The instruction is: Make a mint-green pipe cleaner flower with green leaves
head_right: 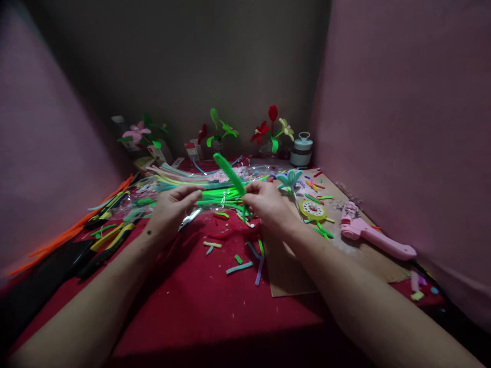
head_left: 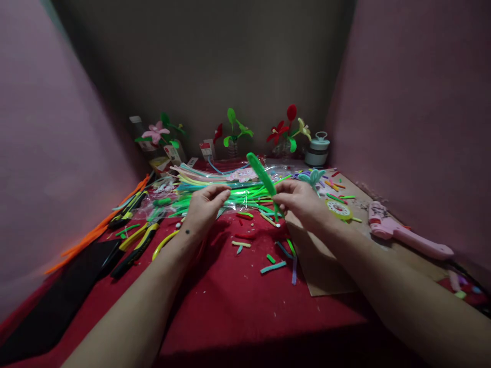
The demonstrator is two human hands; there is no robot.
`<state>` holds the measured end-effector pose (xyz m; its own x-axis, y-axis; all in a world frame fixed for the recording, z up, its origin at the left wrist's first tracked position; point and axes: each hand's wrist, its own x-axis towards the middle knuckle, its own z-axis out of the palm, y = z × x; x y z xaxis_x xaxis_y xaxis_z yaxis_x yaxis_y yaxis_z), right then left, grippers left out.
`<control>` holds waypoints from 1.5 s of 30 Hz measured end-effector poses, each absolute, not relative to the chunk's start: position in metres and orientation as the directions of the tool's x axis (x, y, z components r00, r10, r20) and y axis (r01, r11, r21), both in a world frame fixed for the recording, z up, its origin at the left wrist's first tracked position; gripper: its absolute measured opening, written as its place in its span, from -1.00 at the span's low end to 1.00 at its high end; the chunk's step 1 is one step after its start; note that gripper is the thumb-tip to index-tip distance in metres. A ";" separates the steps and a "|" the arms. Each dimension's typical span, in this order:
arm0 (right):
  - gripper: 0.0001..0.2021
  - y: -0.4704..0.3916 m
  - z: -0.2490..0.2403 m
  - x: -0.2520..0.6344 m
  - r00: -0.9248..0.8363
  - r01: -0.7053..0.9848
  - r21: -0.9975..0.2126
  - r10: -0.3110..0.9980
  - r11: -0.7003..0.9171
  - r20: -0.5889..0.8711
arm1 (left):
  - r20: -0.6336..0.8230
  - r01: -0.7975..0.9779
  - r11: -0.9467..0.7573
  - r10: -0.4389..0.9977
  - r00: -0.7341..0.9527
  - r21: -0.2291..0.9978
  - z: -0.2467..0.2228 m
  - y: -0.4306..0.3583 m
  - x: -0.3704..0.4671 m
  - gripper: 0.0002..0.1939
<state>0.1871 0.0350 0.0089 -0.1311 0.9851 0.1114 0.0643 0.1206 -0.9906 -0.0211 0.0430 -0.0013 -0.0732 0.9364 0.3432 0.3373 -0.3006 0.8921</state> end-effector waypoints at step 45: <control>-0.92 0.061 0.018 0.236 0.172 0.880 -0.466 0.977 -0.095 0.125 | 0.364 0.991 0.009 0.930 -0.057 0.132 -0.008 0.058 -0.036 -0.72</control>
